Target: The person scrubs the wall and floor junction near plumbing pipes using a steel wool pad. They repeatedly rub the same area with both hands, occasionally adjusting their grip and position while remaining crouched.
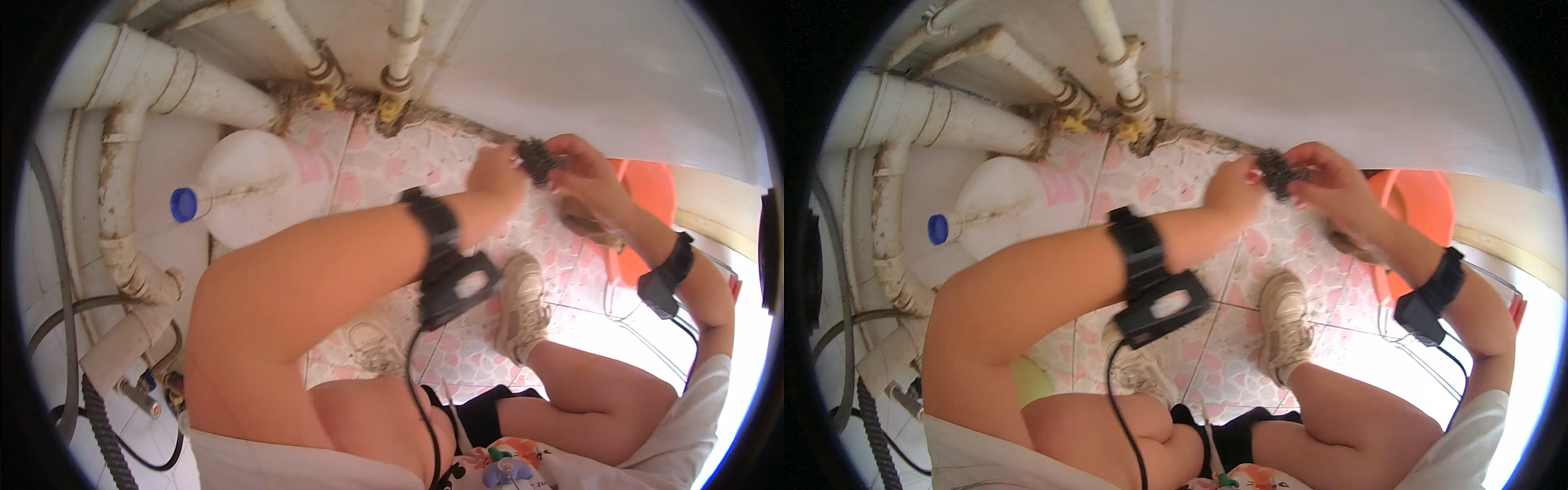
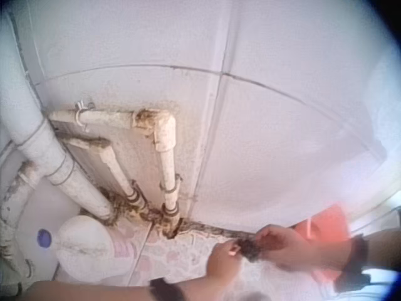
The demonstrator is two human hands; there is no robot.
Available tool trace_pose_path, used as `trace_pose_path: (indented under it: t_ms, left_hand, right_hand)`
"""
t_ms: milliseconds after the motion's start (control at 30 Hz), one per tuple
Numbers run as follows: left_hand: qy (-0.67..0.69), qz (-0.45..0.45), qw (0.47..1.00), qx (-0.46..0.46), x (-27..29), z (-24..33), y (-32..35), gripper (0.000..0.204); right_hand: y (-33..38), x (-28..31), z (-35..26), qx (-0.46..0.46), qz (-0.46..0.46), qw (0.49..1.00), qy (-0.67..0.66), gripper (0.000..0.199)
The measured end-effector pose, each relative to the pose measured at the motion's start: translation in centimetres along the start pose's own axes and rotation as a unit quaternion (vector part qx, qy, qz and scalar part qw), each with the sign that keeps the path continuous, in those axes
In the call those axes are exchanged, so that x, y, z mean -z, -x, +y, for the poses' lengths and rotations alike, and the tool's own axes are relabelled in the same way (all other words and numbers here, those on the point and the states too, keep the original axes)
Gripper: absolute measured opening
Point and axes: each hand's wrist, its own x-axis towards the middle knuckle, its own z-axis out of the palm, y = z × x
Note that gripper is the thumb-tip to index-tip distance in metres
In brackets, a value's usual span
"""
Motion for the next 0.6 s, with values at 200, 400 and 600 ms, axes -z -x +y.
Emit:
trace_pose_path:
  t_ms: [200,400,600]
  left_hand:
    - [0.268,0.044,0.951,-0.148,1.6,-3.0,-0.9,0.024]
    - [0.322,0.041,0.918,-0.227,4.0,1.9,-0.3,0.026]
    - [0.201,0.081,0.941,-0.260,9.0,7.7,-1.2,0.023]
  right_hand:
    - [-0.5,-3.7,-3.3,0.343,0.046,0.868,0.357,0.033]
    - [-0.1,-2.8,-12.0,0.612,0.180,0.479,0.603,0.039]
    - [0.1,-2.0,-14.5,0.604,0.332,0.279,0.668,0.032]
